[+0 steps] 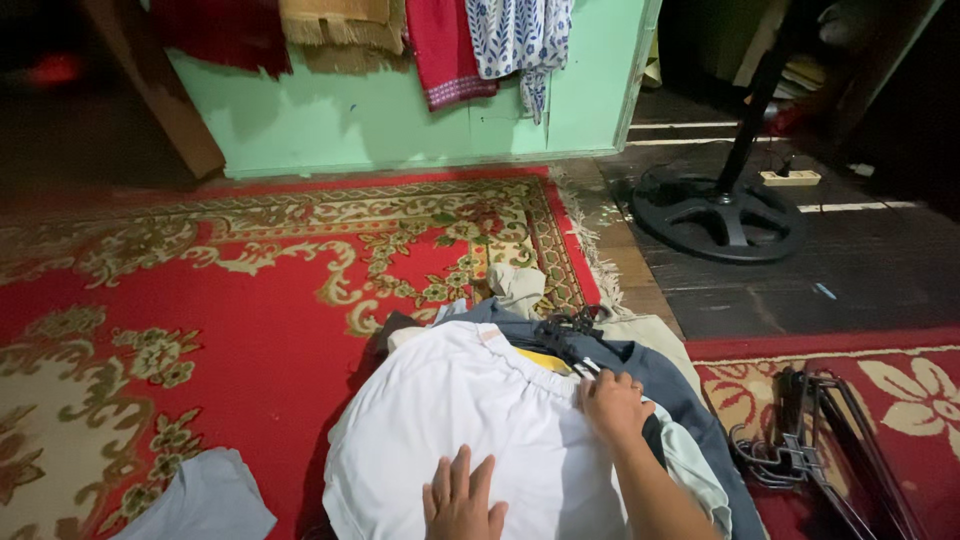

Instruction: The person folds several pieces of clothing on a red patterned rug. They fold a black garment, a yellow patterned shirt, a white pair of shorts, and a gray t-shirt, placing each folded item into a neat pile.

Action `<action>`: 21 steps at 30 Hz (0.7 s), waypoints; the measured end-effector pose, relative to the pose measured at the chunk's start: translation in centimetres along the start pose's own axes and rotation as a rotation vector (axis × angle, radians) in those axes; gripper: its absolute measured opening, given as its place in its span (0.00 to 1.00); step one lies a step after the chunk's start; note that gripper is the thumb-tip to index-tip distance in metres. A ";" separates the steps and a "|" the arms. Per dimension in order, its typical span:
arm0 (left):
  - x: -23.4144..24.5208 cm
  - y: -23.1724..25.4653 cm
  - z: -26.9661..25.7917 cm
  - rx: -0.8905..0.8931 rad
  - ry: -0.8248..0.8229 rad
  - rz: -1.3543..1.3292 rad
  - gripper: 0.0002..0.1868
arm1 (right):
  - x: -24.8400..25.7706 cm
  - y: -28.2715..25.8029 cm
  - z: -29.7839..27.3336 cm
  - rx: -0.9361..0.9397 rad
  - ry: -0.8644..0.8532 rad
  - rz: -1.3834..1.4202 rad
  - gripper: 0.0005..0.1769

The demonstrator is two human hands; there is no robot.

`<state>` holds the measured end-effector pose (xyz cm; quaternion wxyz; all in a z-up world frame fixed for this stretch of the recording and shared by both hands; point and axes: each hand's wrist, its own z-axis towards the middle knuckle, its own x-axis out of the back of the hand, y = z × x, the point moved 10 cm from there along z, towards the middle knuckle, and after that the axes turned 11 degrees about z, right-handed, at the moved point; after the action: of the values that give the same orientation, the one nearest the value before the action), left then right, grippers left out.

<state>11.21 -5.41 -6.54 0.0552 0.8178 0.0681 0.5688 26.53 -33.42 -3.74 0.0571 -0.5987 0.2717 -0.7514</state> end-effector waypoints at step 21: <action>6.4 -4.1 -6.2 -0.007 0.755 -0.487 0.45 | 14.5 -10.1 -21.2 0.590 -0.383 0.555 0.12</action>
<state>7.35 -0.23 0.82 0.1613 0.5131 0.2720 0.7980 5.20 -23.63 10.79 0.4741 -0.5897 0.1805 -0.6285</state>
